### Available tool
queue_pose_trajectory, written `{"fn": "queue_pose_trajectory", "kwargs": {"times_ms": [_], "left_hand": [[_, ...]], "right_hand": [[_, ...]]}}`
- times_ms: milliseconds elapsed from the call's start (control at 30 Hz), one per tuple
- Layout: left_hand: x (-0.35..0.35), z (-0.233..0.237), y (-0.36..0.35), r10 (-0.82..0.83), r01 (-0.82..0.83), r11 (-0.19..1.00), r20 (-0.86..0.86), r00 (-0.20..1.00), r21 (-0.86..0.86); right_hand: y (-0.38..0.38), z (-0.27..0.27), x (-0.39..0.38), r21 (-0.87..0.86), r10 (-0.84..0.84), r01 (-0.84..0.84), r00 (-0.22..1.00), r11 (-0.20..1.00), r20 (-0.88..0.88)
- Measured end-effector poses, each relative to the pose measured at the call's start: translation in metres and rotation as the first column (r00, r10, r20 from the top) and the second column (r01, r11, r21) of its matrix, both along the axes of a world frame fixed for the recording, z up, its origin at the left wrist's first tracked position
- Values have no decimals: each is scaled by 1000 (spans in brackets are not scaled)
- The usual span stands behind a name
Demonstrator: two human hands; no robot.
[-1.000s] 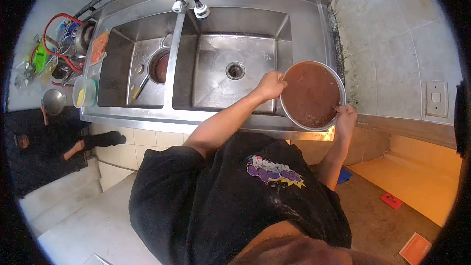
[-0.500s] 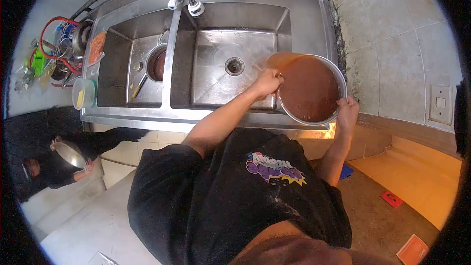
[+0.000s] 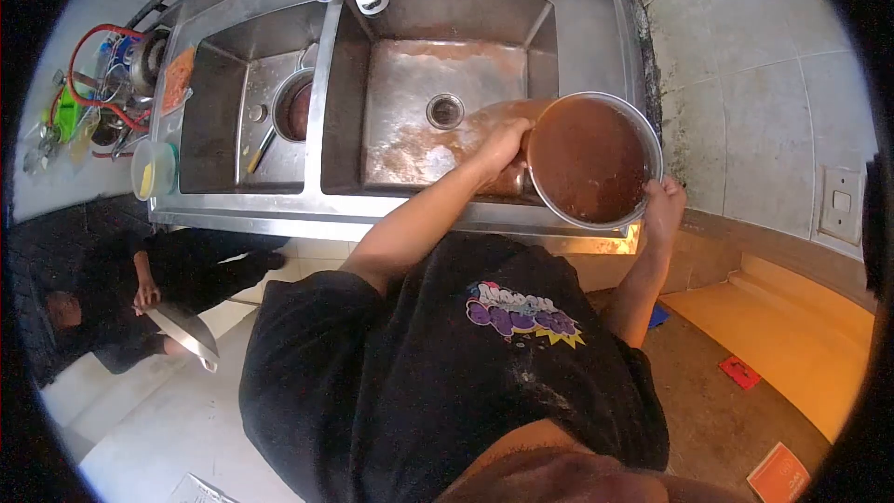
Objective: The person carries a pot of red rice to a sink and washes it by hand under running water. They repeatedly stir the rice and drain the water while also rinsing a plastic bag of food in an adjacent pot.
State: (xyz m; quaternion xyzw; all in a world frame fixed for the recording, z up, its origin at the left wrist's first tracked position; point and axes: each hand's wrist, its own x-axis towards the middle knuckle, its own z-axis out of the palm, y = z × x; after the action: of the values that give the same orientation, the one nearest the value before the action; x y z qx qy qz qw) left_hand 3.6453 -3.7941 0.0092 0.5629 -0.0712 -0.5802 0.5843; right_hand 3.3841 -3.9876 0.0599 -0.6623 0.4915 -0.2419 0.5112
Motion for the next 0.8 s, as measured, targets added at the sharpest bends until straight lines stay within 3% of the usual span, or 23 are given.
{"fn": "queue_pose_trajectory", "kwargs": {"times_ms": [33,100,133,200,267,333,433,800], "left_hand": [[-2,-14,-3,-3,3,1000,-1,1000,1],[-6,-53,-12,207,-214,976,-111,972,-50],[-8,-53,-13,203,-210,977,-113,973,-50],[-13,-50,-15,373,-432,901,-437,818,-39],[-19,-39,-11,368,-426,899,-346,863,-106],[-23,-38,-11,449,-580,809,-534,716,-98],[-25,-47,-13,491,-632,764,-519,700,-130],[-25,-64,-8,429,-629,768,-634,644,-120]], "right_hand": [[-1,-3,-2,-10,-4,4,1000,1000,-11],[3,5,-1,-17,11,-11,999,1000,-38],[6,11,1,-25,29,-31,998,999,-64],[18,26,11,-37,29,-30,999,999,-40],[20,27,10,-50,25,-26,1000,998,-16],[18,16,6,-68,17,-18,1000,998,-19],[15,8,2,-34,14,-15,1000,999,-19],[20,9,9,-78,-21,16,998,997,-65]]}}
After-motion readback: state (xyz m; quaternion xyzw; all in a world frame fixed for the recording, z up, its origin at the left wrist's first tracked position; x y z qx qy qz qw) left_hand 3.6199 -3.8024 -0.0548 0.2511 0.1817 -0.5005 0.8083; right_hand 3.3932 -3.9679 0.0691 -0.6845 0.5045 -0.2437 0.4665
